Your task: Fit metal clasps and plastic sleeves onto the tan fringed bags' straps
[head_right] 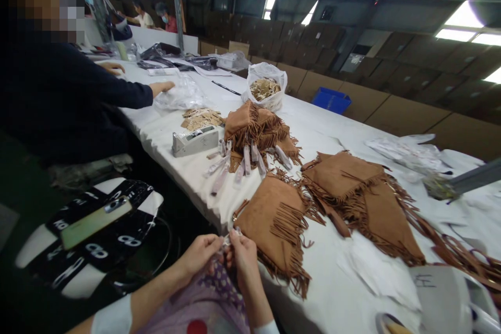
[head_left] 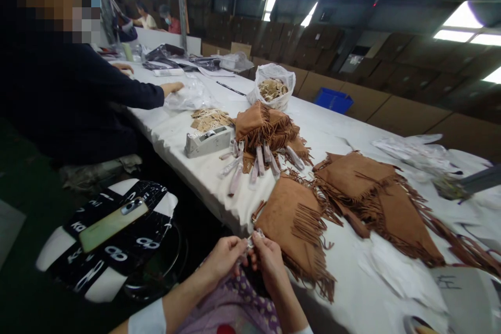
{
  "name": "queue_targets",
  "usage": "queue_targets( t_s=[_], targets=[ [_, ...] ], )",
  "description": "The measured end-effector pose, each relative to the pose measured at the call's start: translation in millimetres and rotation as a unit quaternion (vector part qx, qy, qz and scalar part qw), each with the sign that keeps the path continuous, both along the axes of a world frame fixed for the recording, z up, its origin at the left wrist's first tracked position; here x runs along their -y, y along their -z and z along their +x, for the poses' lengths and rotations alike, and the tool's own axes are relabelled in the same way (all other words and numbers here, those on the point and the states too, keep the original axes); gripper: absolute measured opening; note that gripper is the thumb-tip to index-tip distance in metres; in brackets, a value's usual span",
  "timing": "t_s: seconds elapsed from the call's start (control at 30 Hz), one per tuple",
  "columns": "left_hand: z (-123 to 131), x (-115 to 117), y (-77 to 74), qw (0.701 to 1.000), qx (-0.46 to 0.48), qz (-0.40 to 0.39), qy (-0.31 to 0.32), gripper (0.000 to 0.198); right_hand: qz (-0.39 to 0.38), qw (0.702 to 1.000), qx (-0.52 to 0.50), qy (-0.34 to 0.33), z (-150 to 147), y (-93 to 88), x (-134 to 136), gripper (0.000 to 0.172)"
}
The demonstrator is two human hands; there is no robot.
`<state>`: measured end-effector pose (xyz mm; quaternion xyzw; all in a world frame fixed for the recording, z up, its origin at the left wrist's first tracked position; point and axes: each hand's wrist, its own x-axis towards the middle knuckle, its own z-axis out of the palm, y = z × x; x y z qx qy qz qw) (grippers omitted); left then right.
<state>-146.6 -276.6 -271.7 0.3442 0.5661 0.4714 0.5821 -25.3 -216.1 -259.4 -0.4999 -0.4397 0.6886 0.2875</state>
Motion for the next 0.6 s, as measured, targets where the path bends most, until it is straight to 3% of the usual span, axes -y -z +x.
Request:
queue_targets(
  t_s=[0.33,0.47,0.6],
  targets=[
    [1.8,3.1,-15.8,0.998,-0.04,0.012,-0.051,0.045,-0.057,0.997,0.012,0.042,-5.7,13.6,-5.9,0.053],
    [-2.4,7.7,-19.4,0.994,-0.058,-0.02,-0.089,0.033,-0.08,0.996,-0.015,0.044,-4.7,9.0,-7.1,0.052],
    [-4.5,12.8,-21.7,0.995,-0.061,-0.024,-0.078,0.028,-0.082,0.995,0.003,0.05,18.3,-3.6,0.7,0.056]
  ],
)
